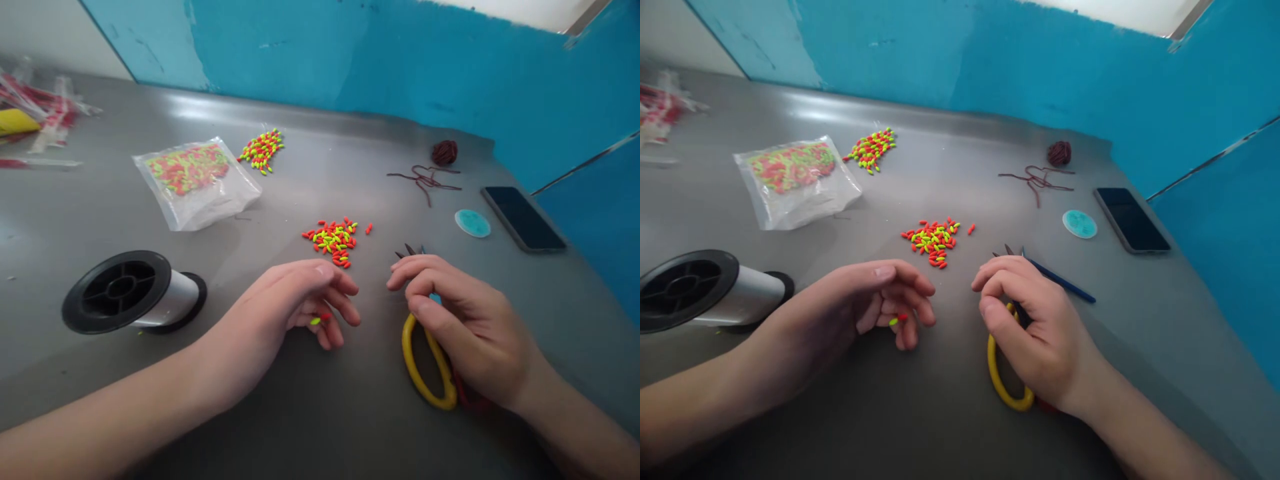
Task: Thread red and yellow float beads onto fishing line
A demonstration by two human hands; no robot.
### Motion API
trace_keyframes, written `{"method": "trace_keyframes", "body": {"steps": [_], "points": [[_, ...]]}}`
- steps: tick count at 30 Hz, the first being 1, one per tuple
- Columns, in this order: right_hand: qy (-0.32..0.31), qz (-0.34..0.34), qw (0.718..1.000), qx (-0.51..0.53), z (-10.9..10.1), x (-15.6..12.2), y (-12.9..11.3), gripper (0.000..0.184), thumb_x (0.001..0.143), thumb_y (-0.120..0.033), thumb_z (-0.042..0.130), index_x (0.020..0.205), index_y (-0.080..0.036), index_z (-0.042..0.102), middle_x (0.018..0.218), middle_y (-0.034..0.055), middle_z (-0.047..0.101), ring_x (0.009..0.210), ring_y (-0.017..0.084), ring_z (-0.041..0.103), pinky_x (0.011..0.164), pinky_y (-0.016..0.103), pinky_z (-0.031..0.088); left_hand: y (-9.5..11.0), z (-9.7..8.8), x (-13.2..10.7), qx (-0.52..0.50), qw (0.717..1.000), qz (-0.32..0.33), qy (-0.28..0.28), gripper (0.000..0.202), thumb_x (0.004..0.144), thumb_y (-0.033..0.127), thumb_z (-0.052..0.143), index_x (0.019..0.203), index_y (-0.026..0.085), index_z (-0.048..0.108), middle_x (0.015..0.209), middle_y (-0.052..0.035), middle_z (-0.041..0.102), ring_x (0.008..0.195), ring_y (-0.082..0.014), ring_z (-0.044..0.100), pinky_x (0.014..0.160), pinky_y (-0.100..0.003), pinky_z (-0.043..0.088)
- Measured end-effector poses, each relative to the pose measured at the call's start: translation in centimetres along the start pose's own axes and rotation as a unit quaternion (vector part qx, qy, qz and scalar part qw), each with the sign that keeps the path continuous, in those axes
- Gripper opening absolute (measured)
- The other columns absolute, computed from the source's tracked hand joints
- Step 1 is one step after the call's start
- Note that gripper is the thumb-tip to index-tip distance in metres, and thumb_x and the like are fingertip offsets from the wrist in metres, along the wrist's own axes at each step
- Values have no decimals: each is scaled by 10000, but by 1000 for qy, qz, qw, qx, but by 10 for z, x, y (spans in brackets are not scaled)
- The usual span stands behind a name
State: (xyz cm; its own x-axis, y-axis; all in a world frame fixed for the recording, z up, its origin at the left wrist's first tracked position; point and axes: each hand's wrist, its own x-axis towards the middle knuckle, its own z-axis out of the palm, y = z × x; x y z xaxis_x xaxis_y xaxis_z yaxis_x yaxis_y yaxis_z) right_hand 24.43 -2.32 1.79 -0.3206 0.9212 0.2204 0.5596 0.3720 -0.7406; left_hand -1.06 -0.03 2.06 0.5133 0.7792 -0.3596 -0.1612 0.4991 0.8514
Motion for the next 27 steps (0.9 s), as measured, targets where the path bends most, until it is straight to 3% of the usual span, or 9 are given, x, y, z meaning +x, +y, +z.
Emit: {"method": "trace_keyframes", "body": {"steps": [5,10,14,17,21,27], "points": [[-7,8,1000,3,-2,-3,3,239,976,-122,581,777,-253,559,1068,0,689,1092,210,676,1014,364,486,0,0,1,8,1000,-6,10,401,1016,520,606,1051,152,762,886,-93,790,760,-220,693,727,-340,548],[-42,-12,999,18,-3,-3,-1,212,963,-124,611,796,-253,598,1054,31,695,1052,235,687,936,381,513,0,0,1,29,999,7,18,388,1024,510,615,1036,161,782,879,-78,784,756,-212,683,723,-334,549],[-79,-29,996,38,-3,-2,-7,206,979,-114,612,830,-255,627,1037,45,716,1025,237,697,911,384,538,3,0,-3,72,997,26,1,397,1056,517,591,1024,186,807,997,-65,798,818,-205,694,792,-331,548],[-97,-34,994,44,-3,-2,-12,198,976,-107,621,849,-257,633,1041,56,730,1050,255,699,914,400,556,4,4,-7,138,990,19,-20,344,1057,519,621,1083,232,809,954,-32,778,884,-208,685,843,-318,515],[-131,-58,989,44,0,-3,-17,186,980,-83,618,899,-250,622,1028,51,721,1049,247,682,928,411,570,0,11,-11,181,980,-28,-80,256,1004,476,735,1160,273,750,951,4,714,832,-177,597,710,-283,450],[-165,-90,982,16,4,-5,-21,176,1021,-85,581,929,-236,592,937,45,701,1013,254,652,878,425,567,-3,13,-9,238,965,-39,-105,142,1024,371,698,997,234,721,832,44,636,765,-137,513,663,-248,401]]}}
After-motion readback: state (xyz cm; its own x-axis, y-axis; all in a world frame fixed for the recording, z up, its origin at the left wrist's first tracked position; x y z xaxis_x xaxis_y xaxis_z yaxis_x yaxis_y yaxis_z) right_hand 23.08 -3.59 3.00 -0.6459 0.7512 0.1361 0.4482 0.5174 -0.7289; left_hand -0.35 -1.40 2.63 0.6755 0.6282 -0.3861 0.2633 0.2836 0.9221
